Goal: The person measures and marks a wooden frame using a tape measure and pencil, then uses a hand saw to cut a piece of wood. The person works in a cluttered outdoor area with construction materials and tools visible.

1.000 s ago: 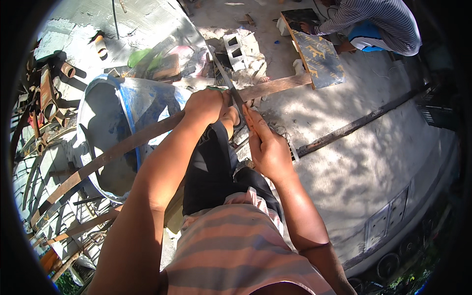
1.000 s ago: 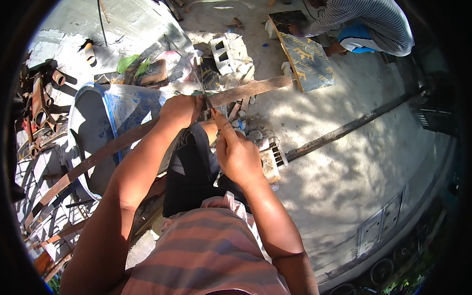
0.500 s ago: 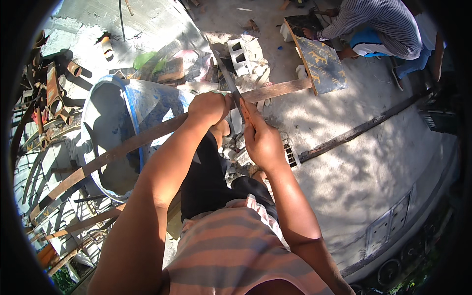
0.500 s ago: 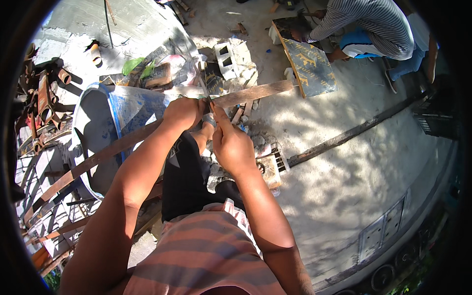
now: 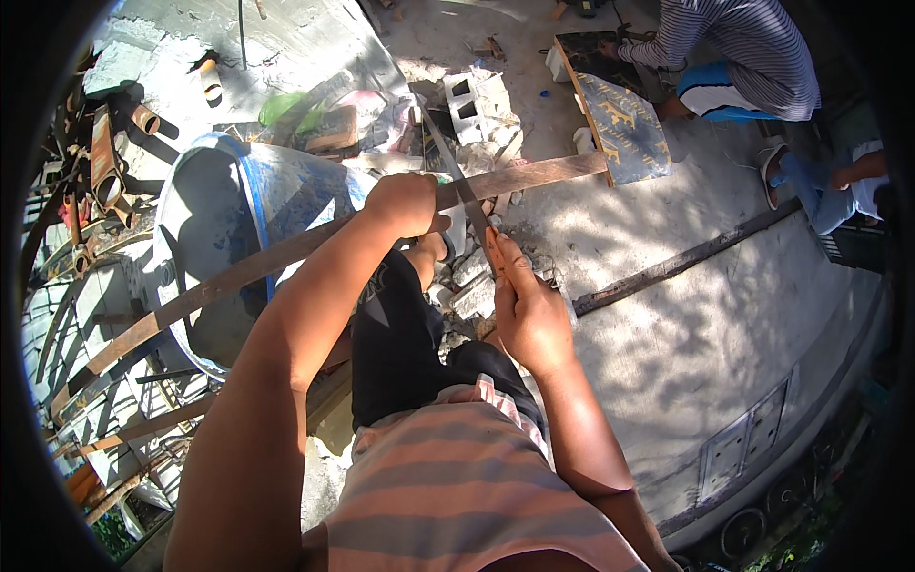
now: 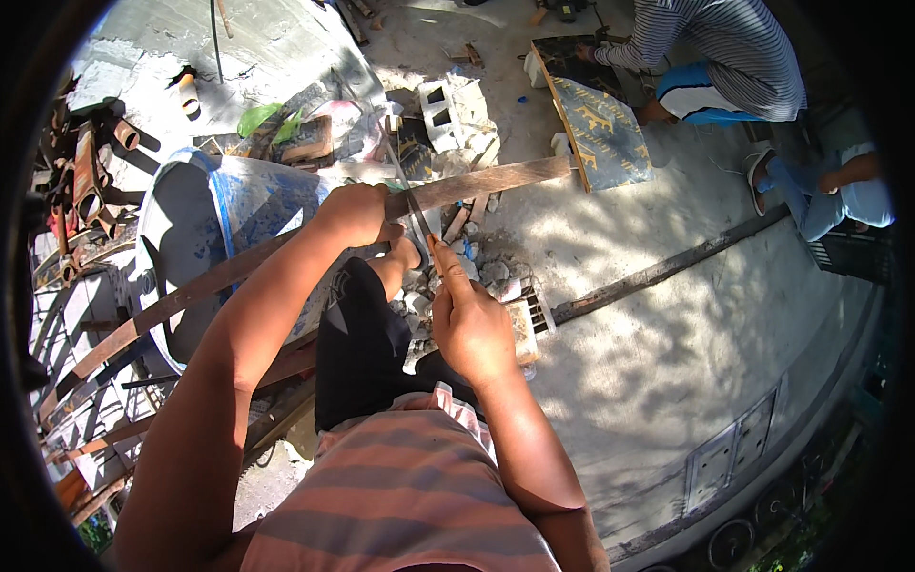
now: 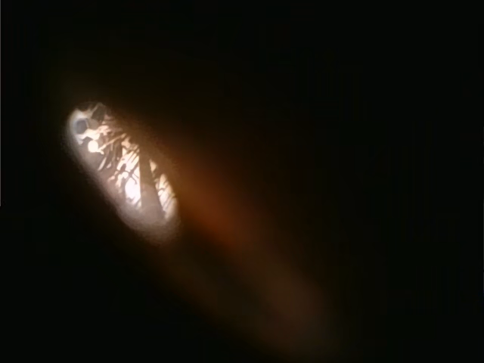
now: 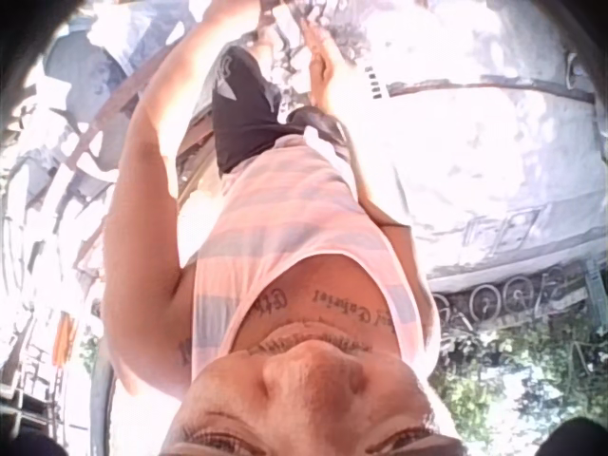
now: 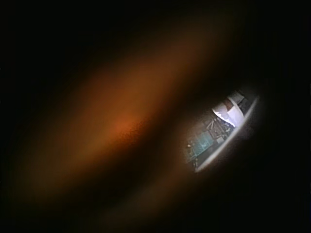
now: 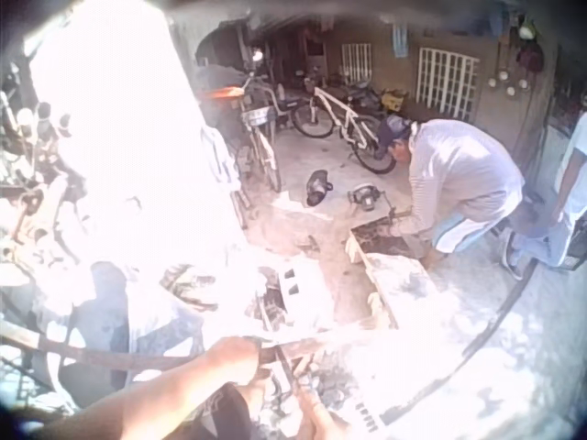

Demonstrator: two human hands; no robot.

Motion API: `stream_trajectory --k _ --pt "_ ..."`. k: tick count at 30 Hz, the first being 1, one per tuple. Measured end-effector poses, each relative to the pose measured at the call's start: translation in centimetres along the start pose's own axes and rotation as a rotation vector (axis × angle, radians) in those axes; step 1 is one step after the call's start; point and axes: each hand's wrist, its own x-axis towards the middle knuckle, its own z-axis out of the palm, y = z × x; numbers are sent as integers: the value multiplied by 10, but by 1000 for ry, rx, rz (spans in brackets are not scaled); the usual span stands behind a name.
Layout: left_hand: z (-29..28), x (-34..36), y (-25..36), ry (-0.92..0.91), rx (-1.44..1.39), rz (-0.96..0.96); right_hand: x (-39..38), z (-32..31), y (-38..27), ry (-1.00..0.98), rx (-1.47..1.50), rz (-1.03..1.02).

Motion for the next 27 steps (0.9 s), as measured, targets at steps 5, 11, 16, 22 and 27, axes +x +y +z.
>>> stream_trajectory --k 5,11,16,22,27 --pt "6 4 3 -60 -30 -71 -33 -17 -3 -13 43 5" --pt "7 0 4 -26 -59 -76 -21 4 1 -2 -19 -4" --pt "-4 10 17 -88 -53 13 46 25 -9 95 40 -25" --pt "10 -3 11 -61 -139 -135 -74 -36 -17 -77 -27 56" --pt "-3 -2 17 -40 -181 -121 26 17 -18 19 -110 18"
